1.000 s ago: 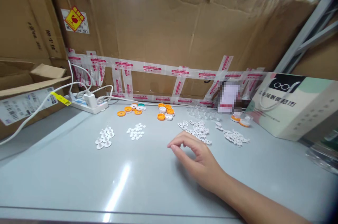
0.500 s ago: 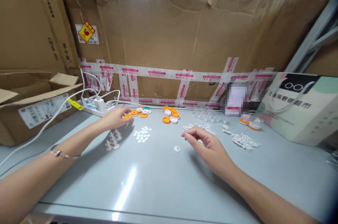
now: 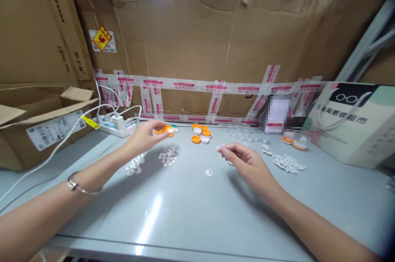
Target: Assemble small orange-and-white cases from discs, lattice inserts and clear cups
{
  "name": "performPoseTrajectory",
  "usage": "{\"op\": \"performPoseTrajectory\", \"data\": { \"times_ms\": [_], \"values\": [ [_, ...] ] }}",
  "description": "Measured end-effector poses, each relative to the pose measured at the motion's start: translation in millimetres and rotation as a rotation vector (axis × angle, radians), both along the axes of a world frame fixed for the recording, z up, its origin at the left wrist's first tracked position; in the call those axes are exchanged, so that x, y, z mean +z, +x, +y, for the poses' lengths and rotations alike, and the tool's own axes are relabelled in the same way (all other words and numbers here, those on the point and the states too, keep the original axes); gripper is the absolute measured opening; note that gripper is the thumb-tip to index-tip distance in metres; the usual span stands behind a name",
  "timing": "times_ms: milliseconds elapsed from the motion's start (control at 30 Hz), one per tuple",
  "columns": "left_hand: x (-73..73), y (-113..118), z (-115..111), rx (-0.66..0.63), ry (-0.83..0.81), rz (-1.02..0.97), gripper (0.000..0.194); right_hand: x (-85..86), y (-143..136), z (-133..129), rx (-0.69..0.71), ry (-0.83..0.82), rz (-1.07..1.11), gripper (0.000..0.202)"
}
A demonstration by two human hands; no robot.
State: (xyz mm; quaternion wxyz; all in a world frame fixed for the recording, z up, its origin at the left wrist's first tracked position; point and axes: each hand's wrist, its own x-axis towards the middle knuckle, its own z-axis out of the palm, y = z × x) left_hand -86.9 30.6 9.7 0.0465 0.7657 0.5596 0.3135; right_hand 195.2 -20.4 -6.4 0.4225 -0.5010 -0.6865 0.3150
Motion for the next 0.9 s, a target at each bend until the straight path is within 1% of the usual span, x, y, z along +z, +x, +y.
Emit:
{"op": "performPoseTrajectory", "data": {
  "times_ms": [67,100,167,200,267,333,433,600,767,900],
  "values": [
    [3.9,33.4,-21.5,-0.251,-0.049,-0.040,0.032,-0.3,0.5,2.3,-0.007,0.002,0.029,0.030],
    [2.8,48.9,-29.7,-0.345,-0.070,-0.058,0.028,-0.3,0.9,3.0,-0.010,0.006,0.041,0.031],
    [-4.4,73.8,-39.1,-0.483,-0.123,-0.060,0.026,-0.4,2.0,3.8,-0.019,0.013,0.056,0.031],
    [-9.2,82.4,-40.3,-0.507,-0.145,-0.054,0.026,-0.3,2.7,3.8,-0.022,0.015,0.059,0.030],
    [-18.2,92.5,-38.3,-0.519,-0.177,-0.030,0.025,-0.2,4.1,3.4,-0.022,0.014,0.055,0.029],
    [-23.6,95.4,-34.4,-0.512,-0.199,-0.011,0.026,-0.3,5.0,2.7,-0.016,0.017,0.043,0.028],
    [-24.4,94.2,-31.9,-0.514,-0.219,0.003,0.028,-0.9,5.3,2.1,-0.008,0.031,0.023,0.027],
    [-23.8,90.9,-34.7,-0.505,-0.255,0.035,0.029,-2.8,3.7,2.8,0.017,0.027,-0.038,0.026],
    [-28.1,86.8,-34.2,-0.517,-0.216,0.053,0.026,-4.0,0.6,0.8,0.067,0.069,-0.265,0.021],
    [-28.1,82.7,-34.8,-0.511,-0.203,0.070,0.026,-7.6,-1.9,-1.3,0.103,0.075,-0.409,0.020]
  ]
}}
